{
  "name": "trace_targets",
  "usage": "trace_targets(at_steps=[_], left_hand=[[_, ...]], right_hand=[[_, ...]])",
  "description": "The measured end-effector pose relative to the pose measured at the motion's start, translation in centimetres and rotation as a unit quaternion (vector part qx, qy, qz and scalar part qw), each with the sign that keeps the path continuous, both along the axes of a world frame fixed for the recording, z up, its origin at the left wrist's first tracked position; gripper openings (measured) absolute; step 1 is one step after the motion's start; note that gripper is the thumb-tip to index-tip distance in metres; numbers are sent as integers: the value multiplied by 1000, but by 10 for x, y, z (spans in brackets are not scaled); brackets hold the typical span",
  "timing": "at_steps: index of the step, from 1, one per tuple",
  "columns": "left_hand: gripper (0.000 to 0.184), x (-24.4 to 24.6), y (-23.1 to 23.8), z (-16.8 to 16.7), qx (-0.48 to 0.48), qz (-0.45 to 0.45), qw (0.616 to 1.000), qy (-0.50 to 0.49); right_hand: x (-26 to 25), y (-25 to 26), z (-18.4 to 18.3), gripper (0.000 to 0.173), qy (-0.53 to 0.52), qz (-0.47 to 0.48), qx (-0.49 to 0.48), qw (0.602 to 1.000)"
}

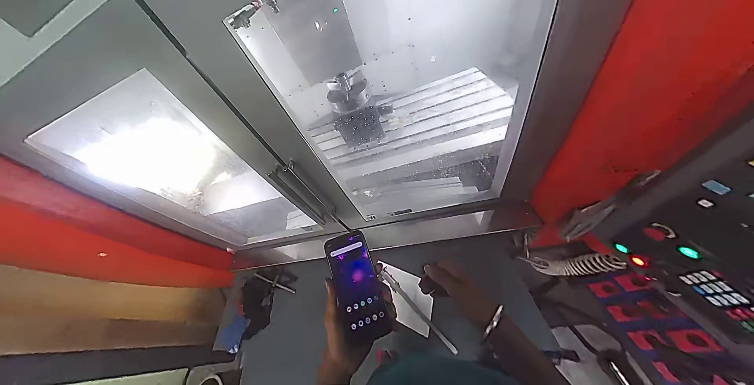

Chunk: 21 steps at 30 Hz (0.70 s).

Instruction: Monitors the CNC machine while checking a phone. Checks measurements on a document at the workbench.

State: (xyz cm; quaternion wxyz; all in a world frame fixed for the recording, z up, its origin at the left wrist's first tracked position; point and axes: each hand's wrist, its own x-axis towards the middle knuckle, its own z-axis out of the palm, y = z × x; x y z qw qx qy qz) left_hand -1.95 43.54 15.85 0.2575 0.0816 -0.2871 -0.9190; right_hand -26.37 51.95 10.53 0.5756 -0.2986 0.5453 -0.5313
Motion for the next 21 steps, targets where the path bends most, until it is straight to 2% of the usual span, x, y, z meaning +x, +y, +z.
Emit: trace_targets(at_steps=[7,21], left_hand=[[95,13,-4,0,4,36,999,16],[95,23,-18,-4,-5,22,998,52]], right_hand=[[3,-7,-4,29,21,35,-1,999],[42,-8,-1,25,21,76,-5,997]])
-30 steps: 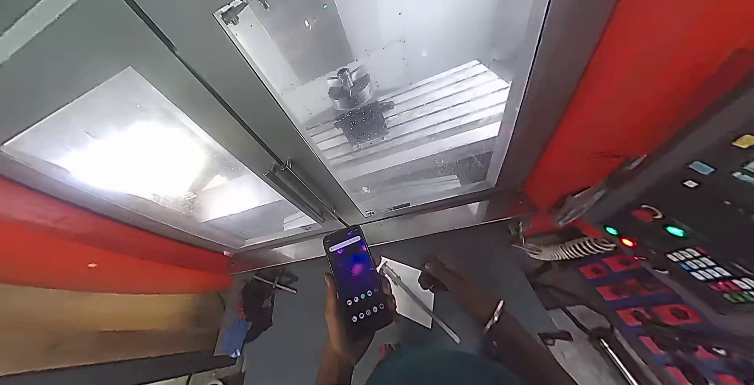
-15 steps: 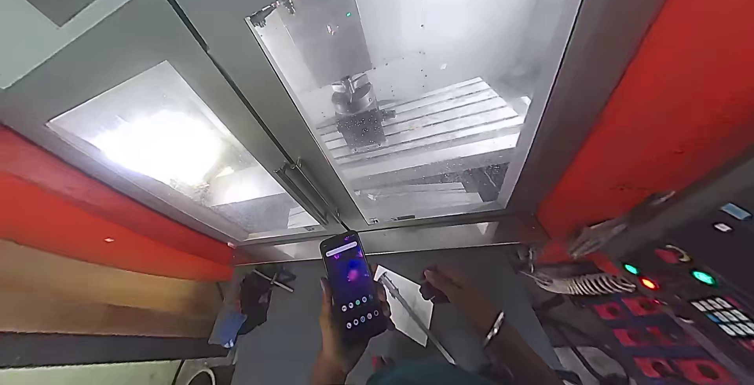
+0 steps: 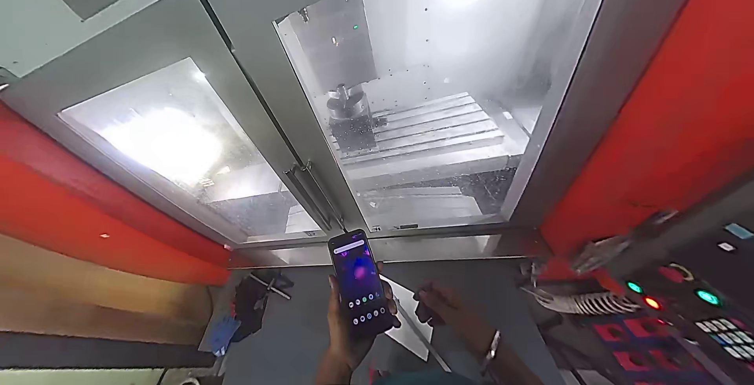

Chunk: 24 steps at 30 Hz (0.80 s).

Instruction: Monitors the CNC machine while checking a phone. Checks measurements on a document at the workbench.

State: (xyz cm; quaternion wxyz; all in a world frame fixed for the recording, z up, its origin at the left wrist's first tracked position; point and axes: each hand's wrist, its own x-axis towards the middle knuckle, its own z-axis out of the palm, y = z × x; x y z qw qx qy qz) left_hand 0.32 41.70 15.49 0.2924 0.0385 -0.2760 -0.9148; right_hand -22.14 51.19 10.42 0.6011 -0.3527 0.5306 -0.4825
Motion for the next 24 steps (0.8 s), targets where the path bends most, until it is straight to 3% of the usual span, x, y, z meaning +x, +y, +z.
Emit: trace_targets(at_steps=[24], left_hand=[[96,11,-5,-9,11,15,1000,16]], right_hand=[[7,3,-4,29,7,-10,6,1000]])
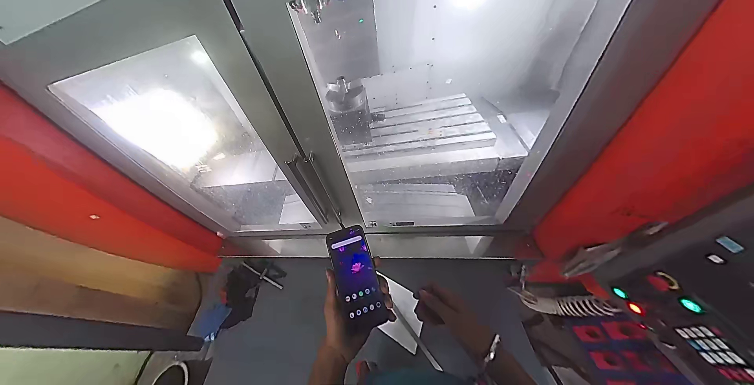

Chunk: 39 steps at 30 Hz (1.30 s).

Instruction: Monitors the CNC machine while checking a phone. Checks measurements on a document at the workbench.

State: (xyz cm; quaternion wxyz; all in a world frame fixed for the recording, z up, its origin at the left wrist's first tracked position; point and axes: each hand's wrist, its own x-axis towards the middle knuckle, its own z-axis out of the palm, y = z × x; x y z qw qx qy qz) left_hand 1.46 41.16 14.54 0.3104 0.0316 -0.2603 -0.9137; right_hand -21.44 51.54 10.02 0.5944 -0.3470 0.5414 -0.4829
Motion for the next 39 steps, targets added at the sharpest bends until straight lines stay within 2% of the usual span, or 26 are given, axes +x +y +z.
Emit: trace_targets(at_steps=[24,28,34,39], left_hand=[[95,3,5,-3,18,4,1000,3],[95,3,6,-4,19,1,1000,6],[97,2,7,-3,21,6,1000,3],[97,0,8,0,17,1,1000,8]], right_hand=[[7,1,2,27,15,10,3,1000],[9,2,13,28,11,15,23,1000],[8,3,2,29,27,21,5,999],[11,3,8,23,23,16,5,1000]])
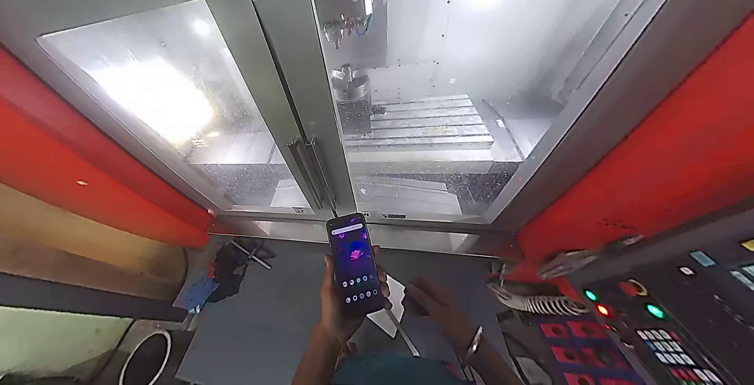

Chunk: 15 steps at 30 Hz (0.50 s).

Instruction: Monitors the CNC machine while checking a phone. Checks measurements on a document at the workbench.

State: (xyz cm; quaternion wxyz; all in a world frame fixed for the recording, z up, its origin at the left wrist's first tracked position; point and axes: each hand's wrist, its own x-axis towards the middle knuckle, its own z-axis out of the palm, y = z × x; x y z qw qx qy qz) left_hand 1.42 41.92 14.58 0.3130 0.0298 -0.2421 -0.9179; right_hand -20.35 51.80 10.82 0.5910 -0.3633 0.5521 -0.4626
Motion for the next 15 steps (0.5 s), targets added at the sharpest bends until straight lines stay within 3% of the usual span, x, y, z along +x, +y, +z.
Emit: trace_targets(at_steps=[8,15], left_hand=[[94,0,-1,1,-2,-3,1000,15],[96,-1,-4,1,-9,-9,1000,17]], right_hand=[[2,-2,-2,20,32,13,-18,999],[0,-4,5,23,121,65,-15,990]])
